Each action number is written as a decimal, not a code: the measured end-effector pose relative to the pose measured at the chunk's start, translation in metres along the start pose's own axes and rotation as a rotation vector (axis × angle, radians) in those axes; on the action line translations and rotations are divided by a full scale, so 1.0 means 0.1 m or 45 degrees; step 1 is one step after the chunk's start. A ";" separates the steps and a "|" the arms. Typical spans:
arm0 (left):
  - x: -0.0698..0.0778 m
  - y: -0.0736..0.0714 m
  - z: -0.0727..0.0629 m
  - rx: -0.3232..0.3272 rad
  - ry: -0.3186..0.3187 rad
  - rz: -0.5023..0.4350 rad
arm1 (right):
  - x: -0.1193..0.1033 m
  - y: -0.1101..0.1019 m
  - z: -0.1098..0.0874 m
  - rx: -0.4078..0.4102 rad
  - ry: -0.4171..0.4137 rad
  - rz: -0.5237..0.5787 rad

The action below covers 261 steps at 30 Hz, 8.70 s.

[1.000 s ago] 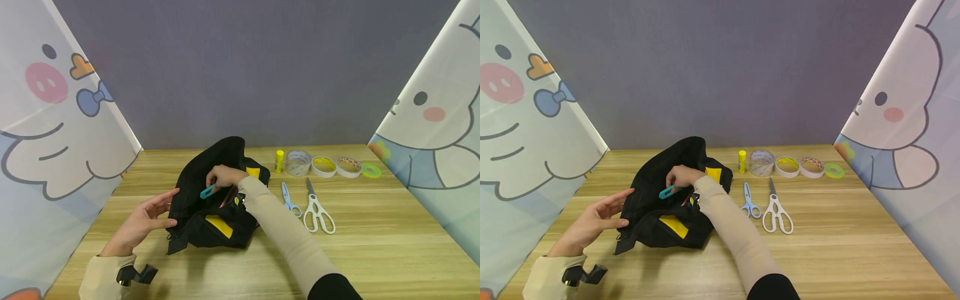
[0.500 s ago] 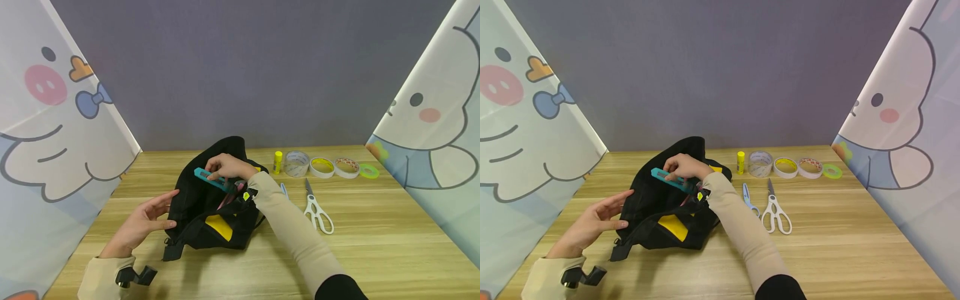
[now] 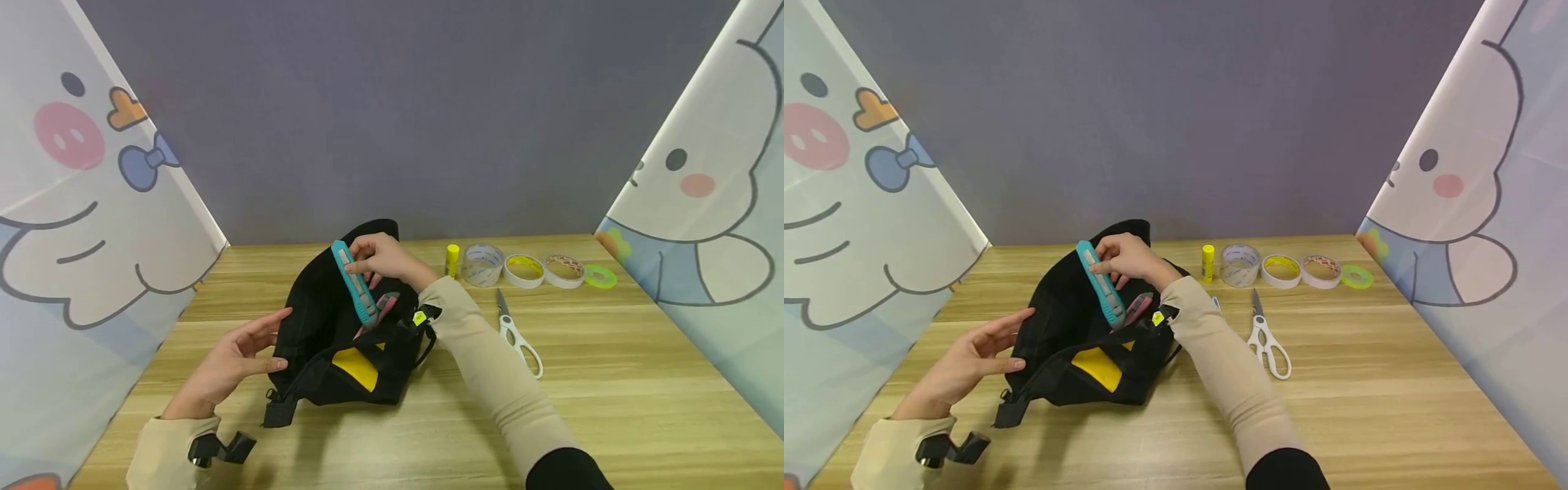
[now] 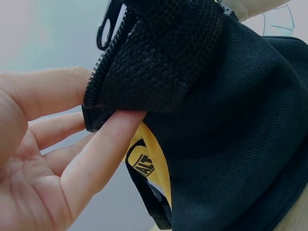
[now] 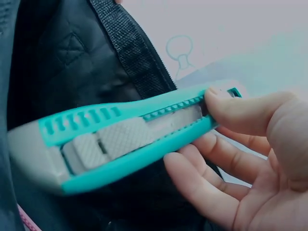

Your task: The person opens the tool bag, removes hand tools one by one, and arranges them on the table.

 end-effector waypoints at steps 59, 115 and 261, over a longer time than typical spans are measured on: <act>0.01 0.00 0.04 0.001 -0.028 0.018 | 1.13 -1.58 -2.25 0.384 0.445 -0.041; 0.05 0.03 0.02 0.039 -0.075 0.089 | 0.39 -1.36 -1.39 0.043 0.473 -0.440; 0.00 0.03 -0.04 0.069 -0.085 0.108 | 0.04 -0.45 -0.31 0.154 -0.056 0.279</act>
Point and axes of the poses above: each hand's wrist, its own z-axis towards the middle knuckle, its own y-axis out of the palm, x = y × z, the point moved 2 cm from there along z, towards the middle knuckle, and after that the axes turned 2 degrees about -y, right-handed, at the moved point
